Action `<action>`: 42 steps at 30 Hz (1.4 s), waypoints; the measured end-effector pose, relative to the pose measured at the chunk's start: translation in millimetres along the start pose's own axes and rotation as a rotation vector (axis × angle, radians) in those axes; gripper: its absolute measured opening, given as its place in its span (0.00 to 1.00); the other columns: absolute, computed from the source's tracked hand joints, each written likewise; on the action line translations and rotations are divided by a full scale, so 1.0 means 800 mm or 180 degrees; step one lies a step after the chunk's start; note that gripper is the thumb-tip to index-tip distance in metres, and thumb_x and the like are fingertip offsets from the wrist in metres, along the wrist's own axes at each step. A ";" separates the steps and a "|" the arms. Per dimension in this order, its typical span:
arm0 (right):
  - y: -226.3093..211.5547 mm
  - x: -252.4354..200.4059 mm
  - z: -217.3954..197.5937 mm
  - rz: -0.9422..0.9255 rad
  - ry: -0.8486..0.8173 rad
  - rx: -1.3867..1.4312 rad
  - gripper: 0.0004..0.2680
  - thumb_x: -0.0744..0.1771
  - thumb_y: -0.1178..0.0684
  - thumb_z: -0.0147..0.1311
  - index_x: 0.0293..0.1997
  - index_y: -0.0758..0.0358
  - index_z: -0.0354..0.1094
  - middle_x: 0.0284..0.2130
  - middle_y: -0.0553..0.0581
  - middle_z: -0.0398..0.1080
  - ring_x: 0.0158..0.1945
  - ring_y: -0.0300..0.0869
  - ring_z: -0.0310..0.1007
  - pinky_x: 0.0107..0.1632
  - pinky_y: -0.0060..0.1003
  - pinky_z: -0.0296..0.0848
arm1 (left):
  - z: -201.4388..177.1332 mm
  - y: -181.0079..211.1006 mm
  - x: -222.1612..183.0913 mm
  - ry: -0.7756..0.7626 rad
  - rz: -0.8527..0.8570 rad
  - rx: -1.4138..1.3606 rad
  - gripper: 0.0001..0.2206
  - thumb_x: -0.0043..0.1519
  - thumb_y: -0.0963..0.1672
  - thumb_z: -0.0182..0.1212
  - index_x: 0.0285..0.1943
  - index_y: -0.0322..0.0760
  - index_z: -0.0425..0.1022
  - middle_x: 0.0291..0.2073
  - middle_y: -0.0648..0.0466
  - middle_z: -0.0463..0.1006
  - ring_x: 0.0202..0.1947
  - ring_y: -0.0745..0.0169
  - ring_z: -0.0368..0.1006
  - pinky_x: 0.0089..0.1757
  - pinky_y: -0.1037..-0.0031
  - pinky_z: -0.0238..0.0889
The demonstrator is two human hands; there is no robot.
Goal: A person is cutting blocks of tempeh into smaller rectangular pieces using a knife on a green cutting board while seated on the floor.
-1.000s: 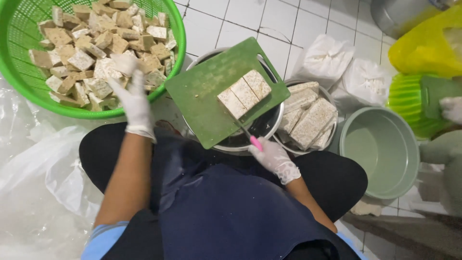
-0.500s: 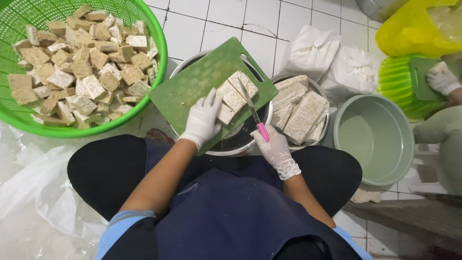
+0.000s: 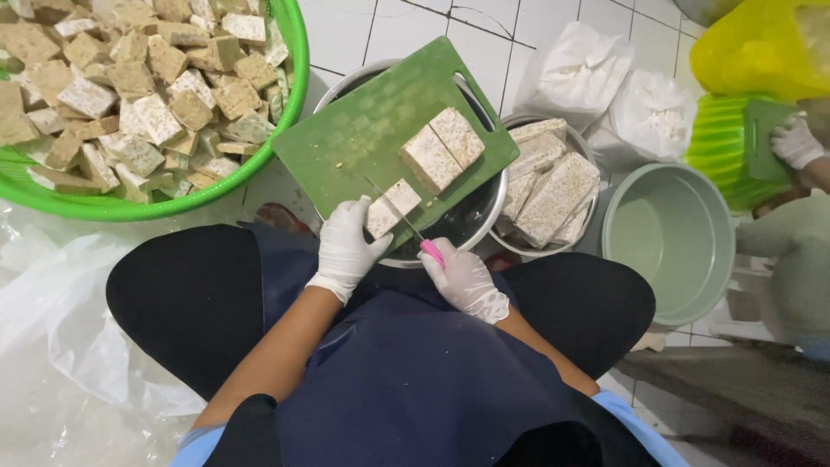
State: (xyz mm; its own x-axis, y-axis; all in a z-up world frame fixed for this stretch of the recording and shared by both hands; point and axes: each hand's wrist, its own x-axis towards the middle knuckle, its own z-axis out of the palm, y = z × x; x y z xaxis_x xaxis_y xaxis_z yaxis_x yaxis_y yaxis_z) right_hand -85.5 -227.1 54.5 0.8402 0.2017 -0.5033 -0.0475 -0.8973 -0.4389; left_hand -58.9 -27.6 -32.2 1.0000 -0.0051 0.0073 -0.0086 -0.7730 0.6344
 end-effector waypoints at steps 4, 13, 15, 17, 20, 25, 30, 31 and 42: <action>0.000 0.014 0.009 0.0137 -0.0089 -0.0030 0.13 0.66 0.38 0.35 0.46 0.53 0.58 0.30 0.73 0.70 0.43 0.62 0.71 0.46 0.55 0.67 | 0.000 0.001 0.000 0.0039 0.0038 -0.0006 0.31 0.41 0.53 0.68 0.54 0.40 0.69 0.43 0.50 0.71 0.44 0.51 0.71 0.44 0.63 0.64; -0.010 0.041 0.024 0.0516 -0.0470 -0.0224 0.15 0.66 0.39 0.34 0.43 0.61 0.57 0.34 0.74 0.70 0.46 0.62 0.70 0.48 0.54 0.67 | -0.014 0.010 0.000 0.0254 0.0104 0.0227 0.32 0.39 0.54 0.68 0.54 0.45 0.69 0.41 0.54 0.71 0.42 0.55 0.71 0.42 0.65 0.64; -0.008 0.038 0.023 0.0423 -0.0347 -0.0014 0.15 0.65 0.39 0.36 0.42 0.60 0.59 0.32 0.73 0.70 0.45 0.64 0.70 0.47 0.55 0.67 | -0.043 0.028 0.001 0.0351 -0.0102 -0.0048 0.34 0.42 0.49 0.66 0.61 0.42 0.64 0.43 0.49 0.70 0.42 0.47 0.72 0.41 0.60 0.66; -0.001 0.032 0.025 0.0403 -0.0176 0.0142 0.15 0.65 0.38 0.36 0.41 0.59 0.59 0.32 0.73 0.70 0.44 0.64 0.70 0.46 0.55 0.67 | -0.039 0.028 0.001 0.0369 -0.0157 -0.0214 0.36 0.42 0.48 0.65 0.64 0.40 0.60 0.44 0.47 0.69 0.42 0.45 0.72 0.42 0.59 0.66; 0.002 0.018 0.022 0.0372 0.0074 0.0366 0.15 0.65 0.36 0.37 0.40 0.57 0.59 0.31 0.73 0.70 0.44 0.63 0.69 0.46 0.55 0.66 | -0.030 0.022 -0.002 0.0384 -0.0200 -0.0549 0.37 0.43 0.46 0.65 0.65 0.38 0.57 0.46 0.45 0.68 0.45 0.43 0.71 0.45 0.61 0.66; -0.006 0.006 0.016 0.0264 0.0225 0.0322 0.13 0.65 0.37 0.40 0.41 0.52 0.60 0.29 0.70 0.70 0.43 0.61 0.70 0.45 0.54 0.68 | -0.003 0.007 0.001 0.0477 -0.0085 -0.1335 0.30 0.43 0.42 0.67 0.57 0.37 0.64 0.45 0.49 0.67 0.40 0.55 0.73 0.44 0.67 0.67; -0.007 0.007 0.016 0.0277 0.0164 0.0132 0.12 0.65 0.38 0.40 0.40 0.54 0.60 0.29 0.69 0.71 0.43 0.60 0.71 0.44 0.53 0.69 | 0.004 0.000 0.006 0.0447 -0.0017 -0.1162 0.24 0.43 0.43 0.67 0.50 0.41 0.67 0.44 0.54 0.67 0.40 0.59 0.72 0.45 0.72 0.66; -0.007 0.009 0.017 0.0278 0.0156 0.0127 0.12 0.65 0.38 0.40 0.40 0.54 0.60 0.29 0.69 0.71 0.43 0.60 0.71 0.44 0.53 0.69 | 0.005 0.000 0.006 0.0447 -0.0027 -0.1166 0.24 0.43 0.43 0.67 0.50 0.41 0.67 0.44 0.54 0.67 0.40 0.59 0.72 0.45 0.72 0.66; -0.012 0.042 0.032 0.0530 -0.0406 -0.0174 0.15 0.65 0.39 0.35 0.40 0.62 0.59 0.34 0.73 0.70 0.46 0.62 0.70 0.47 0.55 0.68 | -0.025 0.032 0.011 0.0549 0.0007 -0.0669 0.32 0.39 0.51 0.71 0.53 0.41 0.65 0.48 0.49 0.65 0.48 0.49 0.69 0.47 0.65 0.65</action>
State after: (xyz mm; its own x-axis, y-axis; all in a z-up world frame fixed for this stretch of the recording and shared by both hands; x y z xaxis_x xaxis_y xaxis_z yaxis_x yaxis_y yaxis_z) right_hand -70.2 -201.8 22.8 0.7478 0.0939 -0.6572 -0.1477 -0.9416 -0.3026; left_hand -50.2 -34.9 -0.4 0.9849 0.1153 0.1289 -0.0291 -0.6245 0.7805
